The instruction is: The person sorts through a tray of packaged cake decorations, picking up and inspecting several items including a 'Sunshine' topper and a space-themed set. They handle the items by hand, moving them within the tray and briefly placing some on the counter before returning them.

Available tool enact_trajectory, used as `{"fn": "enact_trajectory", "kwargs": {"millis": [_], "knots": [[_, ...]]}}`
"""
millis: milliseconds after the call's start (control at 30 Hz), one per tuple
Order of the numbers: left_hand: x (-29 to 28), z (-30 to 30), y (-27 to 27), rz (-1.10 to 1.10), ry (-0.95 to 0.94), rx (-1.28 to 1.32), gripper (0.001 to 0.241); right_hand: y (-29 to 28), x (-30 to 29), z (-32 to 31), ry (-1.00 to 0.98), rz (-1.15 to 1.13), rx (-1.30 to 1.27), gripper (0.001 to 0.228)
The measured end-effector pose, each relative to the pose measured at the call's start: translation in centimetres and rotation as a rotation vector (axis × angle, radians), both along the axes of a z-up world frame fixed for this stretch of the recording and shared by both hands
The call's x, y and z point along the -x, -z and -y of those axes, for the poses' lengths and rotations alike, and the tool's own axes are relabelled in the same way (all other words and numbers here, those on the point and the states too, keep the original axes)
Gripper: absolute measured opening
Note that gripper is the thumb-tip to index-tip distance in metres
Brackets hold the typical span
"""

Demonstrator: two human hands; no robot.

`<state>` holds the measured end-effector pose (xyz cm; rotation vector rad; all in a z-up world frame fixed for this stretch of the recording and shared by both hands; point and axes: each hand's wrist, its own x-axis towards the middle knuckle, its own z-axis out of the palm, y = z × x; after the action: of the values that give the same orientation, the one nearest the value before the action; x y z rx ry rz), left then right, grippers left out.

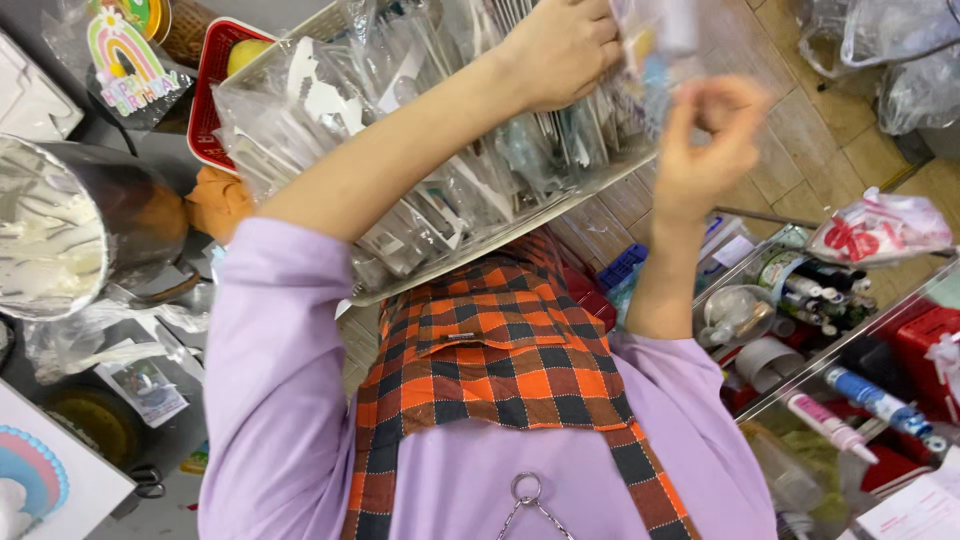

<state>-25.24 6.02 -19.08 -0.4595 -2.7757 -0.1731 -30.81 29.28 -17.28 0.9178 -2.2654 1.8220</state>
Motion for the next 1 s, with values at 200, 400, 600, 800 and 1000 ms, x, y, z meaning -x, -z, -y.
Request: {"fn": "enact_trajectory", "kwargs": {"millis": [200,400,600,800,1000], "knots": [[-2.9,1.7,2.7,0.265,-0.088,0.102,0.053,-2.4,0.1,2.3,0.051,-0.672,-0.391,0.059],[-4.4,0.8,1.8,0.223,-0.137,0.139,0.06,-0.7,1.6,2.8,-0.174,-0.165,-0.479,0.048],[-3.8,0.1,2.3,0.344,-0.188,0.144,0.07,1.6,2.3,1.8,-0.253,-0.293,-0.355,0.02],[-4.8,0.3,3.1,0.304,-0.186,0.132,0.068,0.7,2.2,0.5,-0.086,-0.229,-0.202,0.018],[-4.8,0.4,3.5,0.184,-0.177,0.1,0.082,-1.3,0.7,0.0,-0.01,-0.227,-0.103,0.018]]}}
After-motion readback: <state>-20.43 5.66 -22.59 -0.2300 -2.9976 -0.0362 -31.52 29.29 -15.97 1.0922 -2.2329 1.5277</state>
